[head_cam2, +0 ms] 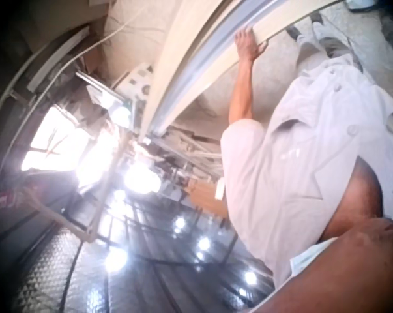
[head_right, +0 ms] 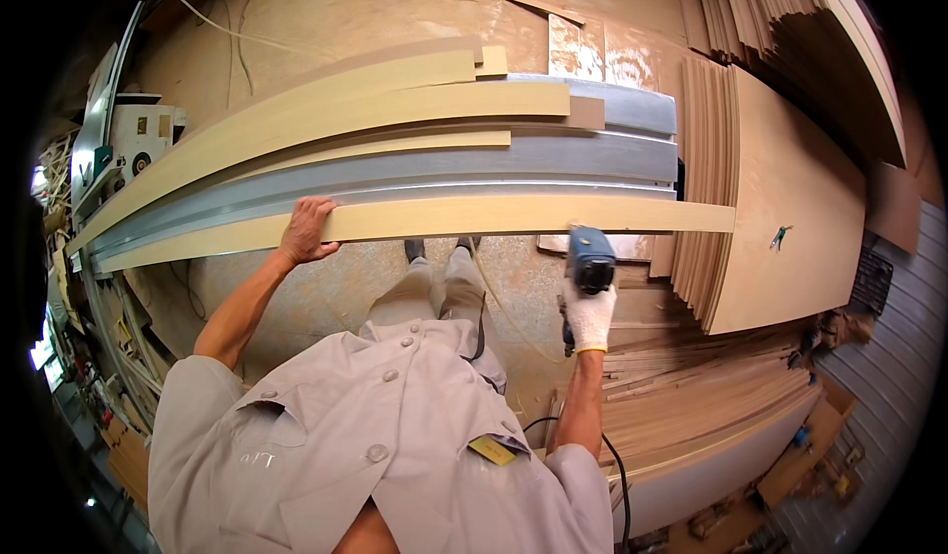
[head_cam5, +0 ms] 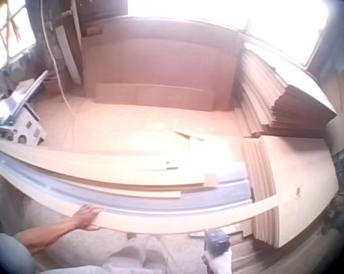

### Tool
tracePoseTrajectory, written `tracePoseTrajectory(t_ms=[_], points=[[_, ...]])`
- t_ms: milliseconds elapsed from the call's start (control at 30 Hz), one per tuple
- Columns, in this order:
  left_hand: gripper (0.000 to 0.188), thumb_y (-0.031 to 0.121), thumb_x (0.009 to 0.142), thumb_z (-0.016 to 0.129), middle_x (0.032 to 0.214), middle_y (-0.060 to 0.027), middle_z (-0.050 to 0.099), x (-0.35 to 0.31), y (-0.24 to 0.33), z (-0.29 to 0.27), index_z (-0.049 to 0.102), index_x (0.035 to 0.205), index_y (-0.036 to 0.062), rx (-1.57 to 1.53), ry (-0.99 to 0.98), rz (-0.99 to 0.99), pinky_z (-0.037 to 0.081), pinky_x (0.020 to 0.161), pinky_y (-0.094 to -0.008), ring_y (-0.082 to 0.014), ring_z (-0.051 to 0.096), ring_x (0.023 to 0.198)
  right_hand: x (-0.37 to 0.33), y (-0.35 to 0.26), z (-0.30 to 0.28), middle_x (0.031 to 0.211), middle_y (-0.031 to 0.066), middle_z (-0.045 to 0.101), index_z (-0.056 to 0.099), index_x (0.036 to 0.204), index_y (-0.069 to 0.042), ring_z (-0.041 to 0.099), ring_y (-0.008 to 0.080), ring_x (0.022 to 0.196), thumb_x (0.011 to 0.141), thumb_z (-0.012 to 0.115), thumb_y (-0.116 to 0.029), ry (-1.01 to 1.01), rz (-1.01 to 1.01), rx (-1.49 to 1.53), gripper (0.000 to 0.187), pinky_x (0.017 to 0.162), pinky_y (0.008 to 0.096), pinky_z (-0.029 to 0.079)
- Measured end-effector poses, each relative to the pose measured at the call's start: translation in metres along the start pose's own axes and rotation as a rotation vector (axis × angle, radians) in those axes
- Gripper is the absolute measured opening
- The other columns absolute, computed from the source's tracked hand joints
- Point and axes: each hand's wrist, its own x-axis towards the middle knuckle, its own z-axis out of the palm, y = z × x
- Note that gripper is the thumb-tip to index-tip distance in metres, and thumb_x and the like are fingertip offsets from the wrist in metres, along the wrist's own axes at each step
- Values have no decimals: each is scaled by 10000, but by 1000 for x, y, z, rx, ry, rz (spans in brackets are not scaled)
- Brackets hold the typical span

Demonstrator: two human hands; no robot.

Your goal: The person aligns long wooden strips on a metal jig and uses a pneumatic nail gun to fasten them. They repeatedly pick up strips, position them, and drive nails along the length of each piece.

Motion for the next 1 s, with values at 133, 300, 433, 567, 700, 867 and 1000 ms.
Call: tracePoseTrajectory(t_ms=[133, 300, 433, 567, 700, 867, 1000], points=[[766, 346, 687, 818, 1278, -182, 547, 0, 4, -3, 479, 1303, 40, 13, -17, -7, 367, 1109, -480, -362, 514, 1222, 10, -4, -25, 695, 60, 664, 685, 978, -11, 632, 163, 528, 826, 743, -42, 27, 122, 220, 166, 500, 305, 508], [761, 365, 703, 805, 1264, -181, 556, 5, 2, -2, 481, 1305, 33, 31, -24, 1, 364, 1110, -474, -357, 521, 1218, 5, -8, -8, 713, 60, 648, 679, 988, 0, 605, 153, 531, 826, 706, -13, 15, 96, 257, 165, 517, 309, 531], [744, 370, 710, 798, 1255, -174, 568, 2, 1, -5, 493, 1302, 39, -9, -26, -3, 362, 1113, -472, -346, 531, 1216, -9, -19, 13, 711, 73, 627, 661, 960, 24, 579, 161, 516, 815, 680, 14, 66, 81, 303, 146, 499, 329, 541], [711, 361, 714, 808, 1243, -181, 569, -1, -3, -1, 507, 1273, 42, -65, 29, 16, 374, 1103, -479, -363, 537, 1207, -17, -13, 37, 710, 77, 628, 657, 955, 19, 574, 166, 510, 811, 686, 9, 75, 49, 311, 148, 491, 339, 537], [758, 418, 725, 843, 1247, -179, 582, -5, -7, 1, 507, 1287, 36, -77, 46, 28, 375, 1106, -471, -352, 535, 1234, -43, -33, 86, 700, 82, 625, 656, 932, 13, 574, 176, 501, 814, 683, 3, 105, 72, 349, 122, 483, 354, 531], [733, 385, 756, 845, 1274, -166, 582, -2, -13, 1, 526, 1312, 30, -211, 151, 158, 379, 1103, -477, -345, 537, 1250, -45, -25, 117, 662, 60, 595, 648, 938, -9, 580, 170, 492, 823, 654, -14, 200, 68, 256, 116, 465, 332, 513], [743, 303, 755, 860, 1307, -164, 591, -73, -73, -15, 546, 1370, 29, -302, 223, 116, 393, 1101, -467, -349, 541, 1254, -89, -46, 193, 683, 56, 593, 633, 971, -24, 588, 177, 513, 830, 645, -14, 178, 154, 236, 141, 501, 332, 531]])
